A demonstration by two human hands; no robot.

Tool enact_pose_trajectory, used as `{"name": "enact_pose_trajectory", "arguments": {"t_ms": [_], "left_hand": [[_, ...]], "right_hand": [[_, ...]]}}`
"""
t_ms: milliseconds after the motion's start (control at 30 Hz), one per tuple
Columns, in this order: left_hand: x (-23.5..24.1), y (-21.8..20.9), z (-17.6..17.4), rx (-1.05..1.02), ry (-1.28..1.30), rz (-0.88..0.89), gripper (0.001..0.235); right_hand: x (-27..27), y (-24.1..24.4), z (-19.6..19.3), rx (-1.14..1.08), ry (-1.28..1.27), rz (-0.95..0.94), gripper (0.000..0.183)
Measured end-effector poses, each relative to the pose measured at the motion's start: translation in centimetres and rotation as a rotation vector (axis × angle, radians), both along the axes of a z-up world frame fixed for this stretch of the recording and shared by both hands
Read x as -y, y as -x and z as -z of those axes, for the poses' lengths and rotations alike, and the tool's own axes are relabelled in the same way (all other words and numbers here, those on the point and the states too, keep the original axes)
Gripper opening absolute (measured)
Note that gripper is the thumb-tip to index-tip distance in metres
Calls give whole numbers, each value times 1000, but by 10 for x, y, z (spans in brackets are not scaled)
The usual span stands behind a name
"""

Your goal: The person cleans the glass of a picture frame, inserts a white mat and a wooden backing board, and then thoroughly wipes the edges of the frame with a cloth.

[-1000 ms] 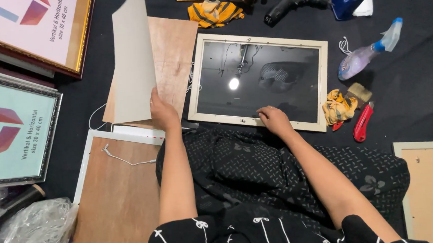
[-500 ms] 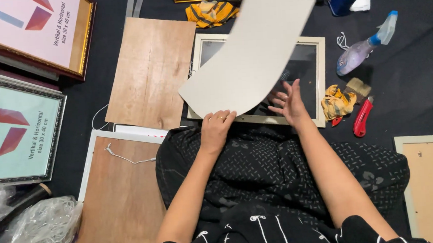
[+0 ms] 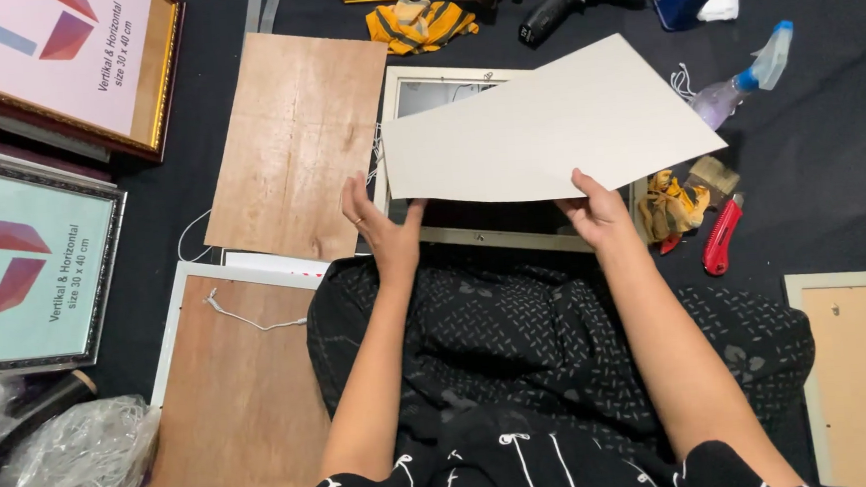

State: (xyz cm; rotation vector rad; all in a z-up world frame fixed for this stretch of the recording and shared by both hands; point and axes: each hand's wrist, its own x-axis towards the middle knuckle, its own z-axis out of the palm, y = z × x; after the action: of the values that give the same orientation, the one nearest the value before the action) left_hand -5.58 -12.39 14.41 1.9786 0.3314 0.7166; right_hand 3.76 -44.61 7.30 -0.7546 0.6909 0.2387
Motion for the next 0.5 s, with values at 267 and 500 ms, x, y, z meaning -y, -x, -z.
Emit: {"name": "enact_pose_trajectory", "arguments": {"t_ms": [267,500], "left_hand": [[-59,-65,73,-409,590,-36,31],[-88,-97,151,-751,20,111,30]], "right_hand": [[20,16,-102,-16,-397,168,34],[8,0,-94,-25,-576,224,31]]}}
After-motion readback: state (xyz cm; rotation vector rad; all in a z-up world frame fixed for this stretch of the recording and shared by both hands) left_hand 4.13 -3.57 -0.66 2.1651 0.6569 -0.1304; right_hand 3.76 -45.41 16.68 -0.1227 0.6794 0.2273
